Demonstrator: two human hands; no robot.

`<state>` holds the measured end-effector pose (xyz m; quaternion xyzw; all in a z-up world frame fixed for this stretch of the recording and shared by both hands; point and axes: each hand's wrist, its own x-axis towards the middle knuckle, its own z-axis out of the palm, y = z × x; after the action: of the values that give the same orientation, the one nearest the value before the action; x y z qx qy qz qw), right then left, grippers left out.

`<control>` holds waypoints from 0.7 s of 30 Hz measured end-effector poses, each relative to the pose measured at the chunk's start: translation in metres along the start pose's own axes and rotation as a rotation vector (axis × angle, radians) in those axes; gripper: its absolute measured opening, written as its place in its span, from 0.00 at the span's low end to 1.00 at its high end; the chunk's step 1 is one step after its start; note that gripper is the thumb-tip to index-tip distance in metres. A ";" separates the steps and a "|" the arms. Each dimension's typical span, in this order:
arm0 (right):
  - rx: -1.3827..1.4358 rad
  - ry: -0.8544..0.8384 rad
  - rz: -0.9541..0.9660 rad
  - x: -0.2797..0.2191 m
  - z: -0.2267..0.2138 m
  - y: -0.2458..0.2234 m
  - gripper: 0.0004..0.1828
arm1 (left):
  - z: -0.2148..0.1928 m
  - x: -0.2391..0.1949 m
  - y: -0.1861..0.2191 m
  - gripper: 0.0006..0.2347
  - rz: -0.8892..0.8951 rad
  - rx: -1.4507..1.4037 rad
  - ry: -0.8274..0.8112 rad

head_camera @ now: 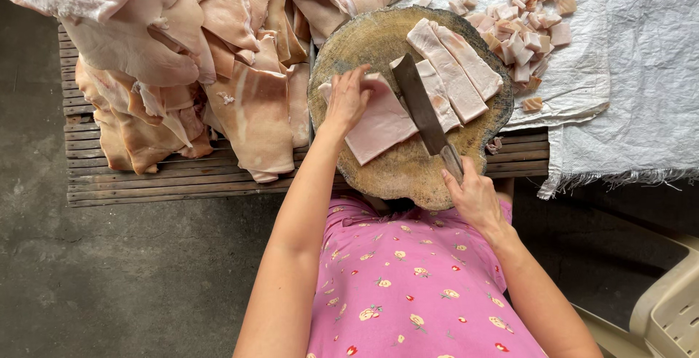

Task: The person slices sheets of pork skin into small rectangular pieces using a large cleaver on a wooden cutting board.

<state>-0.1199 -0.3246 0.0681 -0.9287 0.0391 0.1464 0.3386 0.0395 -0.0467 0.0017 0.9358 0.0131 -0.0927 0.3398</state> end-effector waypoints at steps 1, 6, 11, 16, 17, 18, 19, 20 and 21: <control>0.002 -0.015 0.019 0.000 -0.002 -0.007 0.22 | 0.001 0.012 0.001 0.28 0.033 0.056 0.028; 0.072 0.077 -0.225 0.008 -0.025 -0.058 0.21 | -0.021 0.031 -0.030 0.23 0.036 -0.137 0.289; 0.214 0.377 -0.637 0.017 -0.037 -0.090 0.20 | -0.046 0.015 -0.065 0.19 0.010 -0.194 0.379; 0.039 0.113 -0.292 0.043 0.025 -0.085 0.22 | -0.019 0.020 -0.070 0.21 0.093 -0.144 0.289; -0.065 0.061 -0.260 0.045 0.038 -0.078 0.22 | -0.008 0.019 -0.070 0.21 0.106 -0.080 0.238; -0.168 0.009 -0.227 0.047 0.047 -0.070 0.23 | 0.002 0.018 -0.071 0.22 0.119 -0.016 0.186; -0.276 -0.035 -0.196 0.057 0.050 -0.066 0.23 | 0.008 0.027 -0.068 0.22 0.140 0.045 0.140; -0.249 -0.044 -0.185 0.067 0.050 -0.062 0.22 | 0.012 0.037 -0.066 0.23 0.102 0.057 0.118; -0.223 -0.063 -0.166 0.065 0.053 -0.054 0.22 | 0.023 0.033 -0.066 0.24 0.057 0.065 0.084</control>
<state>-0.0611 -0.2480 0.0434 -0.9555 -0.0650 0.1506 0.2451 0.0626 -0.0118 -0.0639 0.9495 -0.0023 -0.0438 0.3108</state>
